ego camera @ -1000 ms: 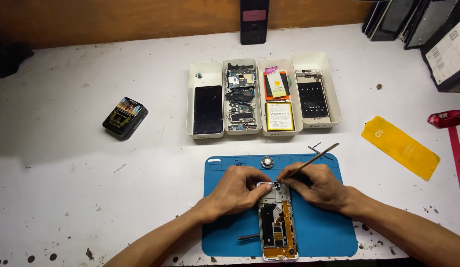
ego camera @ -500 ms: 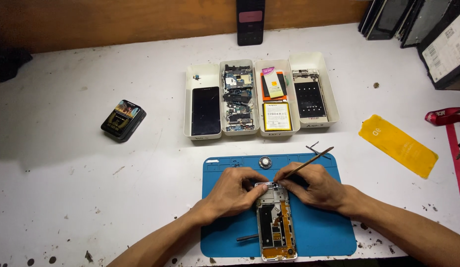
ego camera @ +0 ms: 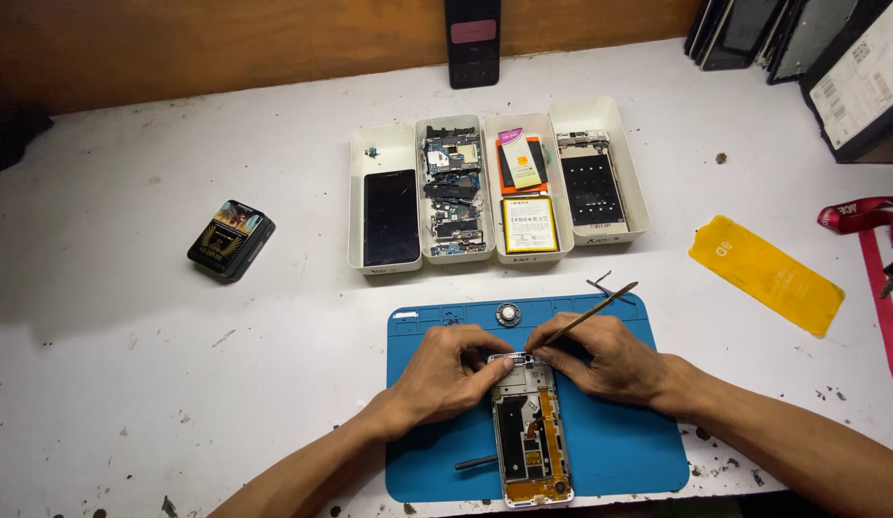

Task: Disassembling and manipulating internal components of a mobile phone using precision tools

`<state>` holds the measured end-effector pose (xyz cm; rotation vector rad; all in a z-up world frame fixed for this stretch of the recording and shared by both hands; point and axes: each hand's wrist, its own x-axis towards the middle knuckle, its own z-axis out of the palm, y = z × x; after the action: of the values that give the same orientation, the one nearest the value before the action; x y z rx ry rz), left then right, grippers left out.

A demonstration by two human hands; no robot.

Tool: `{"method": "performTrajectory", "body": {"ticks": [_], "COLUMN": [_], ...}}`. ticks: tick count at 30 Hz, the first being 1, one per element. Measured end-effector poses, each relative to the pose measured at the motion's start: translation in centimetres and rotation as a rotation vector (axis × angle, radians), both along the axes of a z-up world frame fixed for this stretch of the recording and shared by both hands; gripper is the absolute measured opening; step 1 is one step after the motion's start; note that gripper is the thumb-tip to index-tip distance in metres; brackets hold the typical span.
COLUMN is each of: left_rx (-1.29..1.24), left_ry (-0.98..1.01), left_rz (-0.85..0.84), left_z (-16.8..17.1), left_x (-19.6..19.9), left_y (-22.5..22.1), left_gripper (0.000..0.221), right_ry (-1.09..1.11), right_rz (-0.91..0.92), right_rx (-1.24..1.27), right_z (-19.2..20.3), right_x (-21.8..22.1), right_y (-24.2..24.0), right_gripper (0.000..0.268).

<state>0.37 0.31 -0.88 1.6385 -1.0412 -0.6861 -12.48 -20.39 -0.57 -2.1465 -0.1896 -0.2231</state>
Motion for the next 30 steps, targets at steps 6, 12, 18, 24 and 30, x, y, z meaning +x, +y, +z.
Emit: {"method": "performTrajectory", "body": {"ticks": [6,12,18,24,30], "left_rx": [-0.02,-0.015,-0.012,-0.018,0.004], "left_ry": [0.007,0.006,0.009,0.007,0.002], "left_rz": [0.027,0.027,0.035,0.031,0.012], "left_z": [-0.21,-0.22,-0.28,0.16,0.42], "left_x": [-0.13,-0.15,-0.15,-0.05,-0.08], "left_y": [-0.05,-0.04,-0.17,-0.08,-0.02], "left_gripper": [0.017,0.018,0.017,0.017,0.018], "right_ry": [-0.009,-0.009,-0.002,0.018,-0.003], "right_rz": [0.002,0.002,0.004,-0.013,-0.008], "right_rx": [-0.023,-0.021,-0.023,-0.016,0.002], "right_z": [0.09,-0.06,0.12,-0.03,-0.4], "right_x": [0.1,0.01,0.04,-0.02,-0.18], "right_y": [-0.08,-0.07,-0.09,-0.08,-0.18], "right_gripper": [0.016,0.016,0.016,0.015,0.014]}}
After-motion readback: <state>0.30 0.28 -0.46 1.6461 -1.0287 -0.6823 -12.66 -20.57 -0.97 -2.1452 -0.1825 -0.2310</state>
